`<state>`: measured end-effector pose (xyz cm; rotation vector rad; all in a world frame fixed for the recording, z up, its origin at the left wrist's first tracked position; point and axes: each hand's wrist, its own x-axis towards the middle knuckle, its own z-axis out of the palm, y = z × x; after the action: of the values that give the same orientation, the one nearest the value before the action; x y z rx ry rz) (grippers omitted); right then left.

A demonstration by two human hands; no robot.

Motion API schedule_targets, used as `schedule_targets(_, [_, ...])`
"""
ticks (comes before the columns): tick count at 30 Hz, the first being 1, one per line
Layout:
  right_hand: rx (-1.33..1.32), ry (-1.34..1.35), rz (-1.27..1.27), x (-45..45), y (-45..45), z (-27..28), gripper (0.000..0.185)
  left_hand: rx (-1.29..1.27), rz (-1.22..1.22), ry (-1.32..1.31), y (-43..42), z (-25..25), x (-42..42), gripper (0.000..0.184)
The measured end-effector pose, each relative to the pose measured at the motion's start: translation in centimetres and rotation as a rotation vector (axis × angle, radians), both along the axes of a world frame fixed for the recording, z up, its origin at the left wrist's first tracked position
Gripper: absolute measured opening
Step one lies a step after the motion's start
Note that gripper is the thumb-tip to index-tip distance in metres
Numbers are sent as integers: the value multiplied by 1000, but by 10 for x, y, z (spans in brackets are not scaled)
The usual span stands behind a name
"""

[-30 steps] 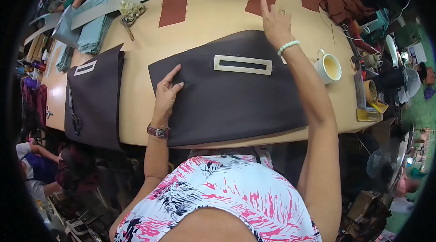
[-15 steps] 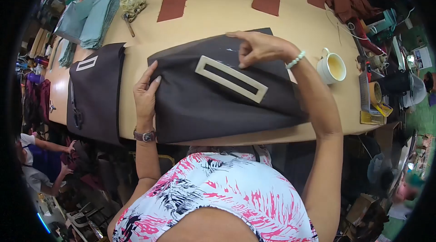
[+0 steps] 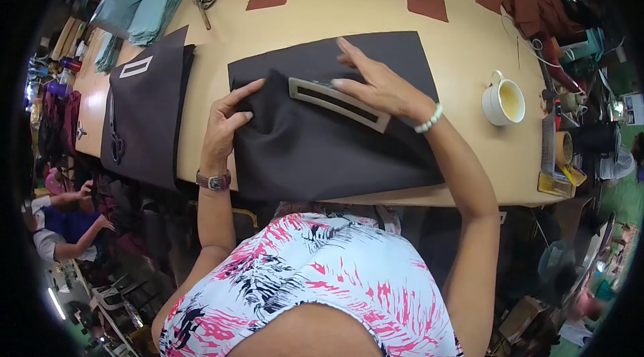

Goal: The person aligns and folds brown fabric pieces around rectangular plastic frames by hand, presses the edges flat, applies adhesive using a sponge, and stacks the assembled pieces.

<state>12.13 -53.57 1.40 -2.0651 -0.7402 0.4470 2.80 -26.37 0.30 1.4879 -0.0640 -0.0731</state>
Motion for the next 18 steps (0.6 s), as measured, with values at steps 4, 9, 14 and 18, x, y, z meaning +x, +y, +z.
schedule_targets(4, [274, 374, 235, 10, 24, 30, 84, 105, -304, -117, -30, 61, -2, 58])
schedule_targets(9, [408, 424, 413, 1, -5, 47, 93, 46, -238, -236, -15, 79, -9, 60])
schedule_targets(14, [74, 542, 190, -35, -59, 55, 95, -67, 30, -261, 4, 53, -20, 64])
schedule_targets(18, [-153, 230, 78, -42, -101, 43, 83, -82, 158, -166, 17, 29, -26, 62])
